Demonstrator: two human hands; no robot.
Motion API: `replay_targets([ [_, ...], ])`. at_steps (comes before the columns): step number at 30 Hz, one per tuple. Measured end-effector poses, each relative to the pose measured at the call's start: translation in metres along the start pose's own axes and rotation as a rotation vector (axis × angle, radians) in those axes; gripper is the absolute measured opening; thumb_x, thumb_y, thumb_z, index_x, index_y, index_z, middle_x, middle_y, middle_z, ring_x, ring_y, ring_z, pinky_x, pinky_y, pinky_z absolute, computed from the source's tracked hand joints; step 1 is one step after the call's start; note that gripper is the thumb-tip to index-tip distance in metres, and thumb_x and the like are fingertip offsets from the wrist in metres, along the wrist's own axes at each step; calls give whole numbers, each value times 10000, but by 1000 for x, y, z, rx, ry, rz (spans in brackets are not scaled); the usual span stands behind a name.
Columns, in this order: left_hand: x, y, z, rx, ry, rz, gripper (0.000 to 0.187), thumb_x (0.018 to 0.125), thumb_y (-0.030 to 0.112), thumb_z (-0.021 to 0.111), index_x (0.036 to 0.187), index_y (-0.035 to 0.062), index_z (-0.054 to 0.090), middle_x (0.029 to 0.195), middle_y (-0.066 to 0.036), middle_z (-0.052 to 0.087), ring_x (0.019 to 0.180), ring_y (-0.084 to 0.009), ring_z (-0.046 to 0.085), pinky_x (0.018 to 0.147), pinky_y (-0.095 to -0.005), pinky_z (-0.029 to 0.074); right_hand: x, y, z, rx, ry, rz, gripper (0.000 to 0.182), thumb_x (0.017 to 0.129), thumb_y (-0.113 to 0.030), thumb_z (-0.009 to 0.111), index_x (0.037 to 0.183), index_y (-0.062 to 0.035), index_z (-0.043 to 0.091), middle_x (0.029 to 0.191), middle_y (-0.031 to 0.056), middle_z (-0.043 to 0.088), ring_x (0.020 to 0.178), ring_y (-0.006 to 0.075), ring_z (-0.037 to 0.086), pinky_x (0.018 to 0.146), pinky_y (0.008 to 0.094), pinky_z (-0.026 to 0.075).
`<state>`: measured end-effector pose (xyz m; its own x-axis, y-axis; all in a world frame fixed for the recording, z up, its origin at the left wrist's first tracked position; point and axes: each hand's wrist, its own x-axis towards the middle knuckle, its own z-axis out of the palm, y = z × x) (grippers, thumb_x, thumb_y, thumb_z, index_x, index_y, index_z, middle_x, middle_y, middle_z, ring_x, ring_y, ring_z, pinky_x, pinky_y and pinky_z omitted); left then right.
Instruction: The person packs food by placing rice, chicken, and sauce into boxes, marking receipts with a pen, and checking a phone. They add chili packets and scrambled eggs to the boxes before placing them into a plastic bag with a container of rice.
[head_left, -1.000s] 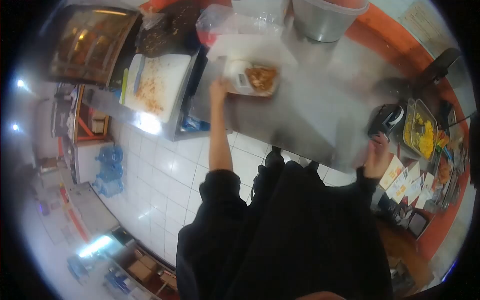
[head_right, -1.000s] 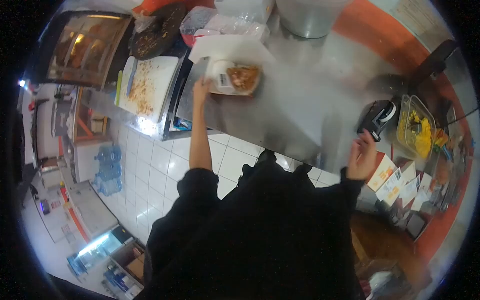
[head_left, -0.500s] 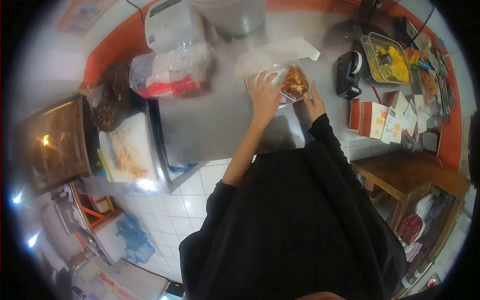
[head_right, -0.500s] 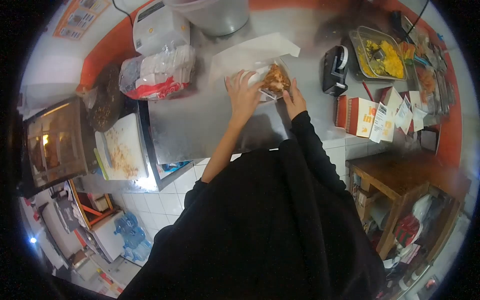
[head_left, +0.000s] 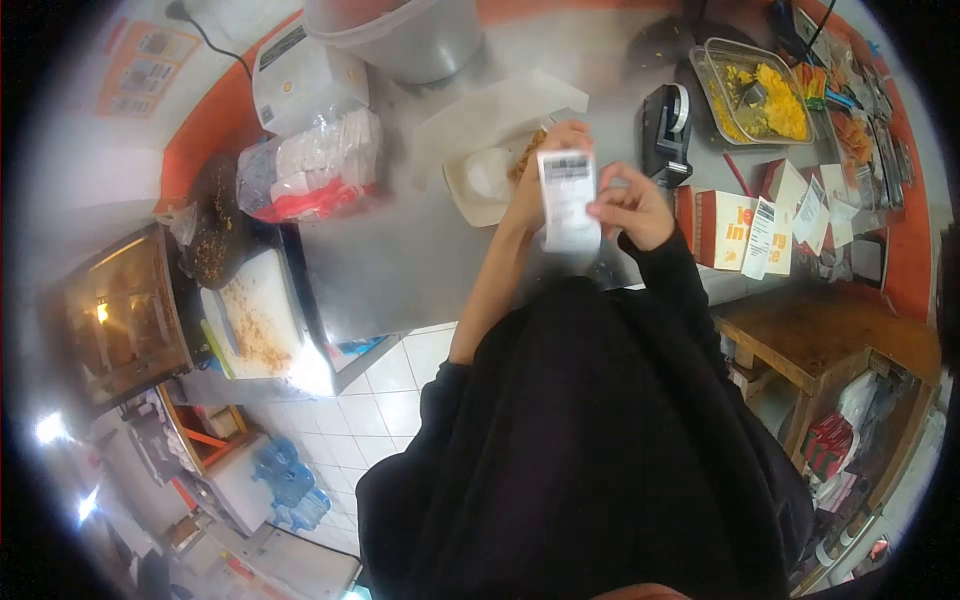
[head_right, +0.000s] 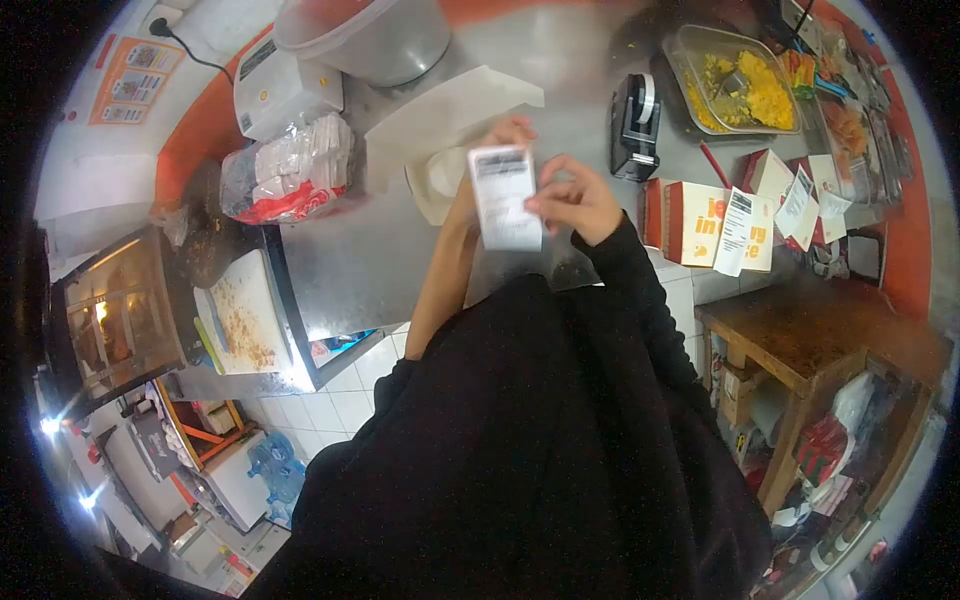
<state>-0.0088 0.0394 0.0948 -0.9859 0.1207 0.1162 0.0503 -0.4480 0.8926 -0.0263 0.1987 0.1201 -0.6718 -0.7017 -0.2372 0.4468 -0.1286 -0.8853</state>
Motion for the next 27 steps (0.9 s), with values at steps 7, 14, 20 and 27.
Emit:
replay_targets([
  [7, -5, -36, 56, 81, 123, -57, 666, 661, -14, 620, 1203, 81, 244, 1070, -139, 431, 936, -201, 499, 707, -258, 448, -9, 3, -62, -280, 517, -240, 288, 674, -15, 633, 823, -48, 389, 663, 93, 581, 553, 110, 543, 457, 200, 413],
  [14, -17, -137, 22, 839, 246, -105, 501, 548, 55, 686, 1007, 50, 484, 1083, -123, 437, 904, -283, 501, 764, -338, 412, 8, 9, -117, -1646, 755, 182, 308, 628, -39, 570, 881, -50, 396, 779, 158, 570, 740, 339, 562, 647, 406, 446],
  [20, -20, -105, 37, 1334, 260, -59, 642, 512, 174, 708, 1083, 49, 442, 1158, -75, 388, 1012, -293, 407, 762, -387, 404, 19, -7, -105, -1679, 726, 305, 302, 637, -68, 587, 861, -99, 386, 706, 136, 569, 734, 340, 547, 637, 420, 429],
  [27, -33, -123, 29, 1422, 306, -24, 533, 566, 256, 692, 1017, 56, 491, 1053, -57, 466, 963, -285, 399, 808, -375, 330, 11, -12, -105, -1654, 655, 72, 284, 631, -117, 612, 825, -111, 404, 715, 73, 586, 675, 312, 554, 576, 413, 420],
])
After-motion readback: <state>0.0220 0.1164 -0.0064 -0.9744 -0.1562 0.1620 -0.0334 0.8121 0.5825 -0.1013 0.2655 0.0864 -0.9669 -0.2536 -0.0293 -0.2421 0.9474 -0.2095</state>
